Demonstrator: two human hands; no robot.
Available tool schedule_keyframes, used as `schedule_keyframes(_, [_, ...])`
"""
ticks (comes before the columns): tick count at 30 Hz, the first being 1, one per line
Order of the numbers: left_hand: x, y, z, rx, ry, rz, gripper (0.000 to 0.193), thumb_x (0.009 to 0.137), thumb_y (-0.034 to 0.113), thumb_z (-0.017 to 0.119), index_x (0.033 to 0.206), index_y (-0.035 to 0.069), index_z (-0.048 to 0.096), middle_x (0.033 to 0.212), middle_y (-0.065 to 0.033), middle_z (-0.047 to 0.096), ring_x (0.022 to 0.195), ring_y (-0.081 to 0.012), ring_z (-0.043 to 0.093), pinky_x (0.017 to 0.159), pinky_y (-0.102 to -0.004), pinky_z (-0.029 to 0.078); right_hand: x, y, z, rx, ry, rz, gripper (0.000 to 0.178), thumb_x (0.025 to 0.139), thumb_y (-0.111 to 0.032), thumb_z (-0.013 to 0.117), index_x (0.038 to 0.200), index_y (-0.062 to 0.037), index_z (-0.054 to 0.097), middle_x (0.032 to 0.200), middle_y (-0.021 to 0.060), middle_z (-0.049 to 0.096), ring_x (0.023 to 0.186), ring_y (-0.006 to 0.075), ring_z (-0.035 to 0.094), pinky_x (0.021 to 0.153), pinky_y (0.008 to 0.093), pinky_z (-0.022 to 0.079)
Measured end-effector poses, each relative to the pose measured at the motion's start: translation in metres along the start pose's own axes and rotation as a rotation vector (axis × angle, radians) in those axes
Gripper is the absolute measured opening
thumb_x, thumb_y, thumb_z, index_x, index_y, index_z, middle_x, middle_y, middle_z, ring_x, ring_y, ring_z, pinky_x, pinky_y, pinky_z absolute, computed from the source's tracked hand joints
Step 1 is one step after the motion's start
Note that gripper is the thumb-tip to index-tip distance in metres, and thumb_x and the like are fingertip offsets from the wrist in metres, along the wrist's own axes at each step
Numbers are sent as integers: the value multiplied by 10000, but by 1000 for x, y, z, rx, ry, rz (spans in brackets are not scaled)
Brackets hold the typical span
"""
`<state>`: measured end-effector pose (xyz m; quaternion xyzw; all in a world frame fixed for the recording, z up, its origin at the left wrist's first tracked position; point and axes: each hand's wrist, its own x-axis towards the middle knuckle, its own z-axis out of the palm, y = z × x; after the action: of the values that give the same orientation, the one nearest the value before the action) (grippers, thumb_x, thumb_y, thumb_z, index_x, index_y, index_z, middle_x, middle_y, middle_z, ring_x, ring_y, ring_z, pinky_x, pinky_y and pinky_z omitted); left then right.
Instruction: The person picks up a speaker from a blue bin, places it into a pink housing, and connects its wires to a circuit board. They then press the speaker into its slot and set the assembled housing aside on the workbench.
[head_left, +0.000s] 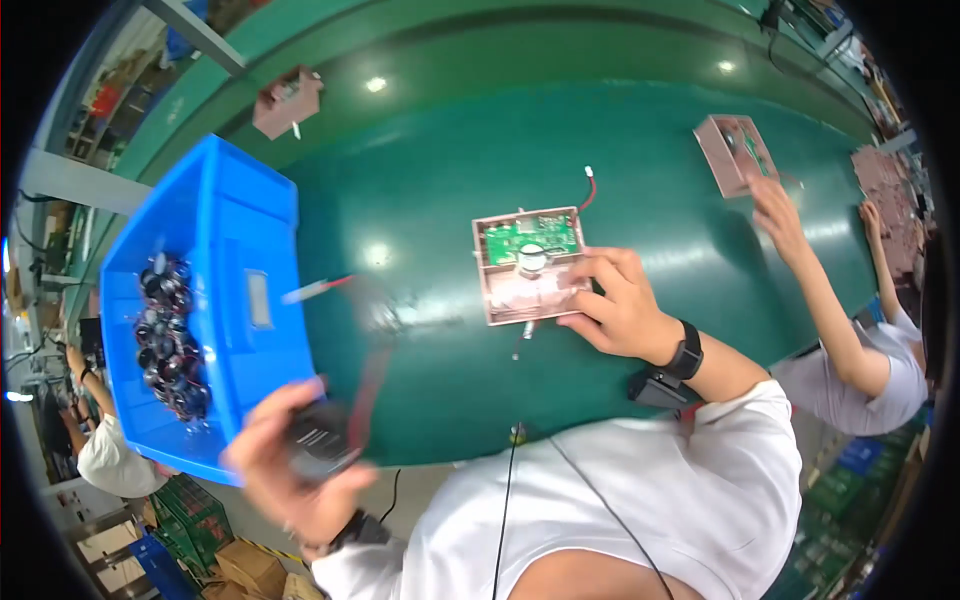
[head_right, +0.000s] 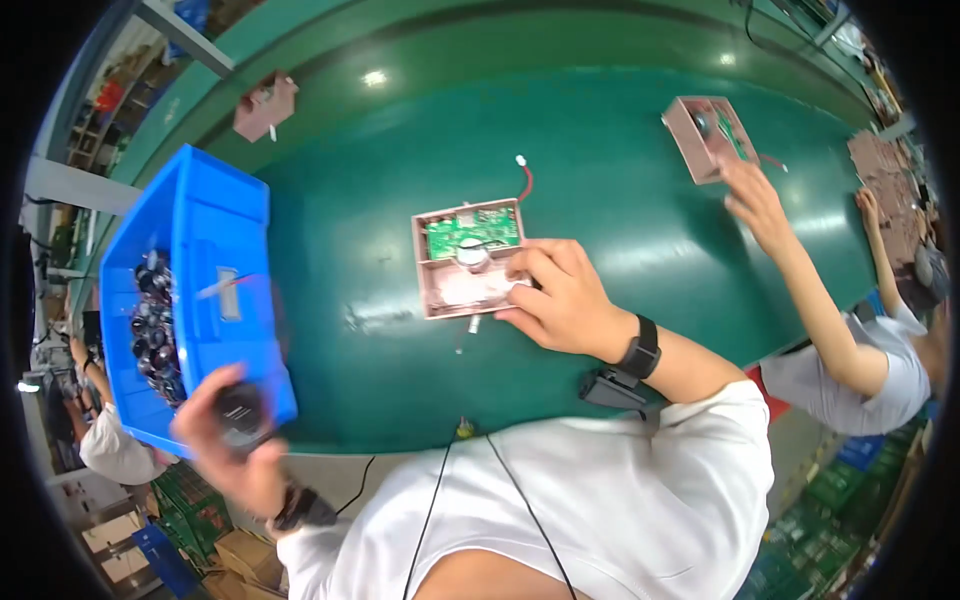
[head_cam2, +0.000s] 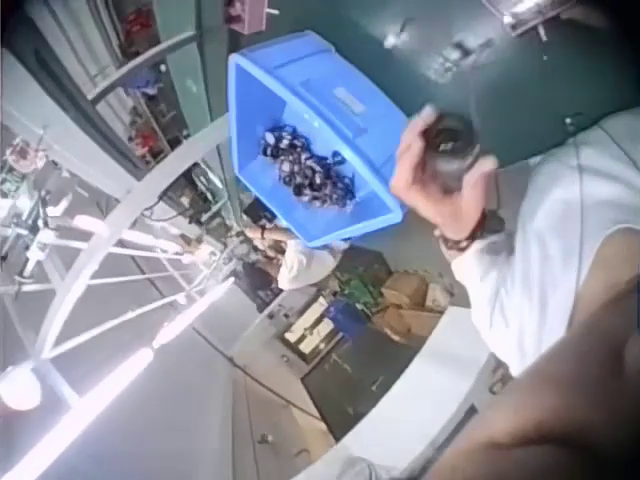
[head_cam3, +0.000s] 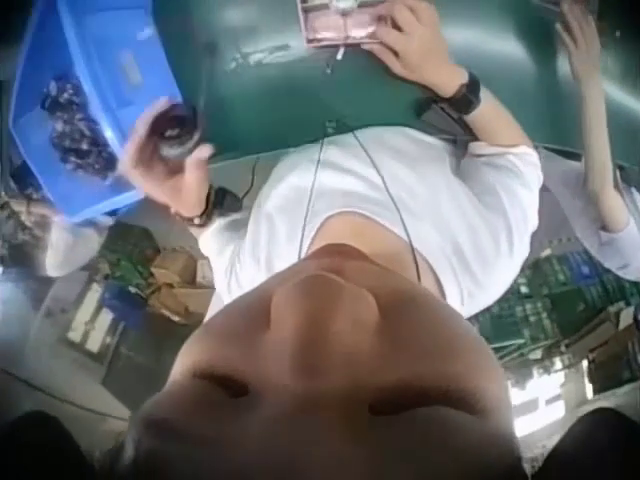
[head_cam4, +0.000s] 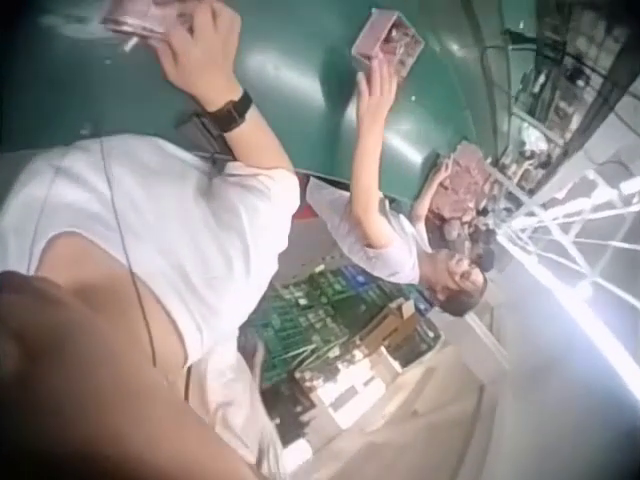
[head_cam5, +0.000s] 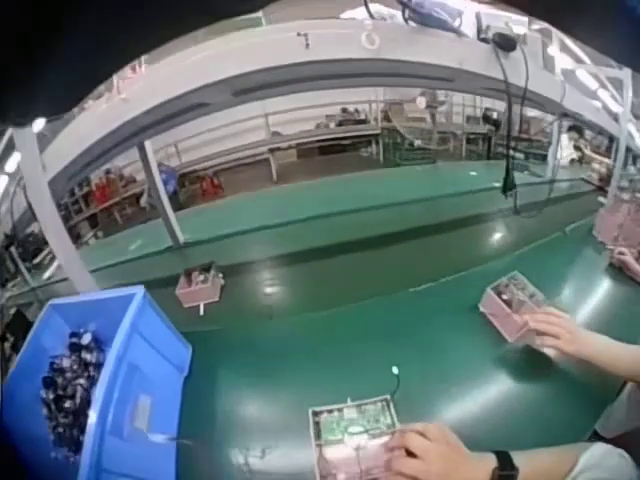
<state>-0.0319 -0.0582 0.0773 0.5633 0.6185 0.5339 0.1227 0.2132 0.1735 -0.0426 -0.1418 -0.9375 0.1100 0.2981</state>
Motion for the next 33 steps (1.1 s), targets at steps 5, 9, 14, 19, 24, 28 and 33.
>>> schedule_keyframes(5, [12,-50,83,-306,-352,-106,699,775,52,760,1333,24,341,1291,-185,482,1206,-303,487,998,-429,407,-26,-31,-18,72,-79,-122,304,721,-278,754,922,-107,603,1070,44,584,979,274,546,803,402,396])
schedule_keyframes(9, [8,-55,111,-715,-475,-242,710,810,22,719,1375,19,287,1343,-157,413,1230,-270,464,1006,-398,410,-14,-53,-28,225,-39,-37,379,751,-295,740,1032,-84,598,1136,48,583,940,265,557,813,391,398])
schedule_keyframes(14, [7,-48,121,-969,-510,-261,744,828,13,694,1407,25,227,1329,-132,378,1216,-247,466,996,-376,423,2,-47,-27,367,18,-11,488,757,-304,740,1158,-77,581,1205,64,564,972,271,547,829,391,402])
schedule_keyframes(19, [16,-44,116,-1061,-551,-508,649,873,25,644,1385,22,246,1297,-127,393,1194,-239,476,984,-374,435,19,-41,-31,426,-100,-177,629,748,-277,755,1286,-63,508,1249,107,528,1030,284,529,860,393,409])
schedule_keyframes(24, [17,-51,114,-855,-510,-450,485,944,95,562,1344,12,301,1307,-137,414,1203,-228,471,977,-370,452,26,-45,-26,387,-79,-61,714,744,-243,763,1356,-62,443,1276,134,501,1069,300,514,885,405,409])
schedule_keyframes(28, [29,-50,112,-590,-327,-73,404,1000,189,468,1330,7,324,1316,-156,440,1192,-243,497,971,-379,466,19,-41,-23,430,-89,19,717,748,-215,762,1363,-60,427,1300,146,480,1089,313,505,896,409,408])
schedule_keyframes(33, [27,-44,111,-1024,-505,-530,405,1033,281,355,1330,6,338,1301,-172,471,1165,-263,535,982,-400,463,22,-36,-21,409,-39,-88,668,748,-184,760,1327,-48,457,1278,155,513,1091,331,520,910,401,409])
